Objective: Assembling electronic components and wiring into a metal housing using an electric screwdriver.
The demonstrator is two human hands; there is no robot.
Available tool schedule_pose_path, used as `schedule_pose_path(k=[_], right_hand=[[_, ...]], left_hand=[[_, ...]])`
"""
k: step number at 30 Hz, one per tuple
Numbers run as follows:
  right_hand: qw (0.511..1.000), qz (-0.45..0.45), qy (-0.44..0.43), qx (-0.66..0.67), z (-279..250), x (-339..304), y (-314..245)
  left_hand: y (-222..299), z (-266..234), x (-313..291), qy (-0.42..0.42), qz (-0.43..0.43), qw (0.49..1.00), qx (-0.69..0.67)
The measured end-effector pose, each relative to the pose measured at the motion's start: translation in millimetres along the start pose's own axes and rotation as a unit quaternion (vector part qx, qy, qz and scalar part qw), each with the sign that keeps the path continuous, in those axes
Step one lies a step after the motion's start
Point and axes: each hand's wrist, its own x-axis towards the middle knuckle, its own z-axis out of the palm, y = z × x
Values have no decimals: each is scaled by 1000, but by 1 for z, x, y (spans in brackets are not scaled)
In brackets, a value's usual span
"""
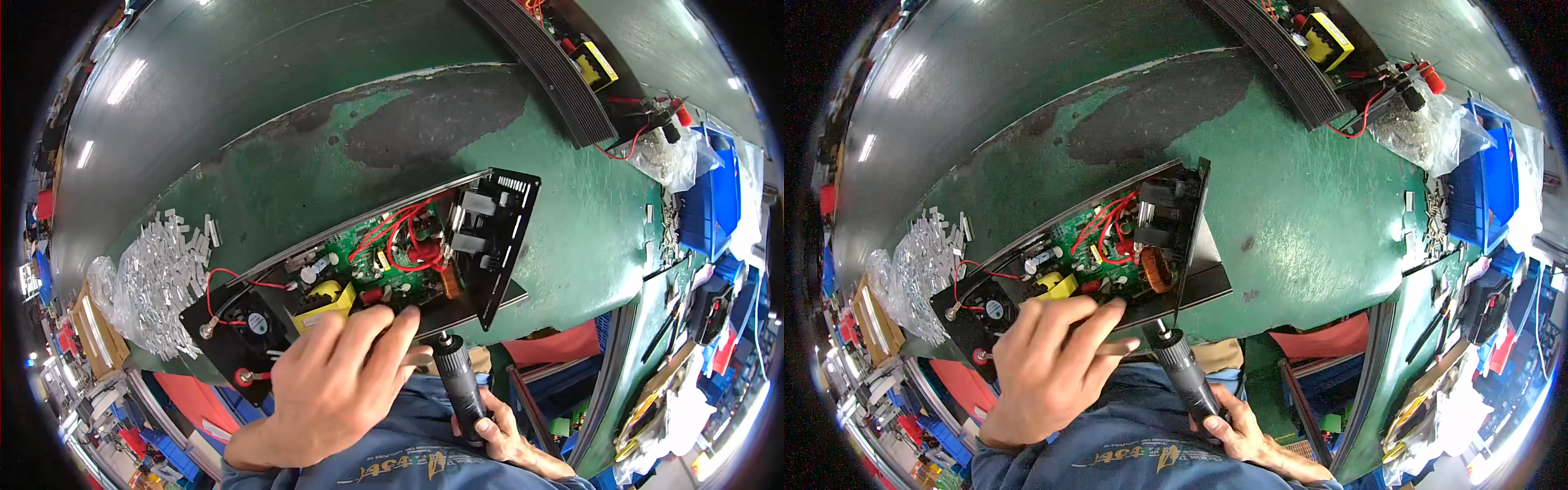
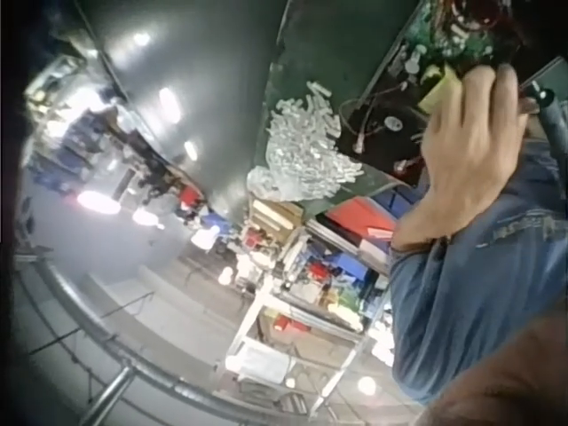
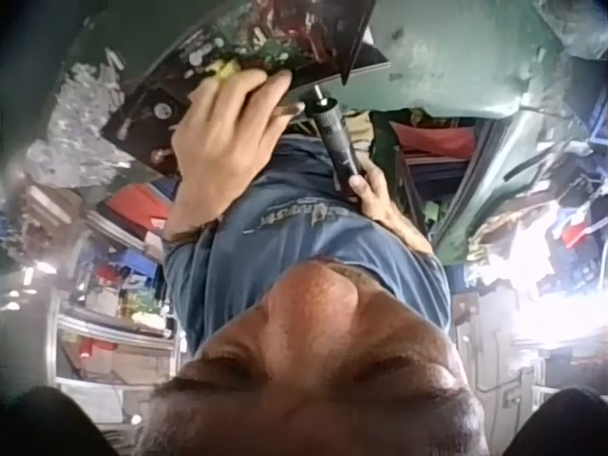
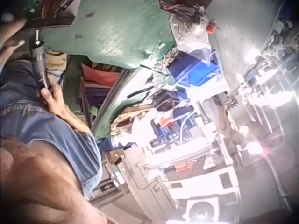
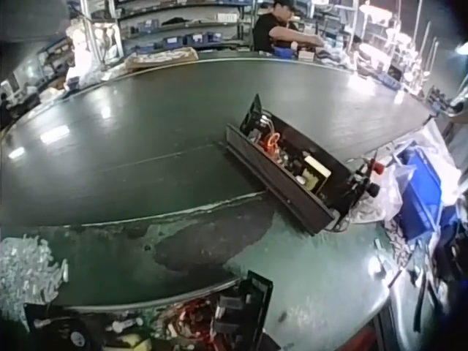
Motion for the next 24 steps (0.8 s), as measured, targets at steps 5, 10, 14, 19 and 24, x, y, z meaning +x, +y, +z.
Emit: schedule_pose_path(k=[5, 10, 14, 19, 24], right_hand=[[1000, -24, -14, -12, 2, 3, -2], [998, -59, -21, 10, 1, 5, 10], [998, -57, -9, -32, 5, 8, 1], [998, -8, -30, 54, 9, 18, 1], [898, 44, -261, 353, -5, 33, 20]], left_hand=[[-4, 5, 8, -58, 19, 998, 24], [-8, 5, 12, -71, 34, 996, 31], [-8, 6, 13, -61, 45, 997, 27], [-5, 5, 10, -71, 19, 997, 14], [-2, 3, 12, -71, -1, 997, -6]])
